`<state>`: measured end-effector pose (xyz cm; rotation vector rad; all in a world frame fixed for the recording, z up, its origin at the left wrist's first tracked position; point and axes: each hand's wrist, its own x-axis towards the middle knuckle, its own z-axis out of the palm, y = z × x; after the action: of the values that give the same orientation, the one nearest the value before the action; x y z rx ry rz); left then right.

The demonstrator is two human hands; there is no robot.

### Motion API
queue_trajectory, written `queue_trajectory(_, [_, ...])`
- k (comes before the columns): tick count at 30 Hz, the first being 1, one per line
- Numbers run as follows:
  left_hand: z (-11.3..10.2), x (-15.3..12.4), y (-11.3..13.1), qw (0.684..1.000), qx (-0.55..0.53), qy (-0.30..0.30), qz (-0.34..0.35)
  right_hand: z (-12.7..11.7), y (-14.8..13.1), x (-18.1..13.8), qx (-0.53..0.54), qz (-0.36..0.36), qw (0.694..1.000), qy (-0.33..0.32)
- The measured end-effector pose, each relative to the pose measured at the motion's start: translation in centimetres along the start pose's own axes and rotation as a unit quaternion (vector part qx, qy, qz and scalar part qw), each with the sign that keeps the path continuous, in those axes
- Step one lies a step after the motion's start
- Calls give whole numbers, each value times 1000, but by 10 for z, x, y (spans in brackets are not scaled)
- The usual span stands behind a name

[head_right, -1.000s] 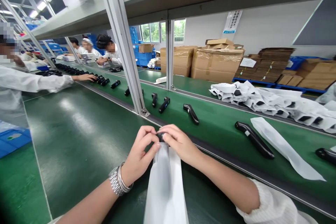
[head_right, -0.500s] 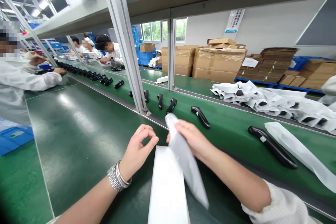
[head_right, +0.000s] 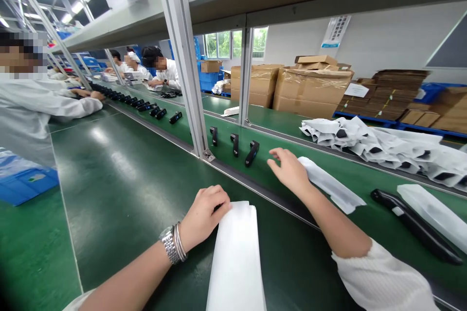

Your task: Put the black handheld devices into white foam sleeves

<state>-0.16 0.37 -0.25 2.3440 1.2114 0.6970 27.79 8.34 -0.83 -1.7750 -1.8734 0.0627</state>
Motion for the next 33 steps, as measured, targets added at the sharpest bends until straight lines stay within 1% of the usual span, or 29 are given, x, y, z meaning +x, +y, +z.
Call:
queue_trajectory(3, [-1,0,1,1000,5,4,14,24,-24,19,35,87,993,-73])
queue_trajectory(5, [0,-1,0,1000,7,5,17,37,-30,36,51,140,984,-94])
queue_trajectory(9, [0,-1,1,999,2,1,32,51,-22,63,104,209,967,-102])
queue_trajectory(12, [-2,-1,4,999,-18,6,44,50,-19,64,187,233,948,-111])
queue_trajectory(15, [-3,-2,5,999,-24,16,46,40,-31,40,294,212,923,-126])
queue_trajectory(17, [-2,-2,4,998,-21,22,49,30,-44,16,384,172,897,-135])
queue_trajectory(19, [-1,-2,3,998,-19,29,54,19,-58,-9,499,120,848,-134])
queue_trajectory(21, [1,-2,3,997,-24,41,58,10,-67,-28,589,73,795,-122])
queue_trajectory(22, [1,-3,3,997,-30,46,59,7,-70,-35,612,57,781,-113])
queue_trajectory(24, [1,-3,4,996,-45,57,60,3,-73,-42,616,42,780,-103])
queue_trajectory(26, [1,-3,5,994,-61,65,58,2,-73,-44,612,44,782,-107])
queue_trajectory(30, [-1,-3,8,992,-86,72,51,6,-74,-50,596,51,787,-151])
queue_trajectory(33, [-2,-3,9,988,-122,72,58,12,-81,-58,577,15,796,-183])
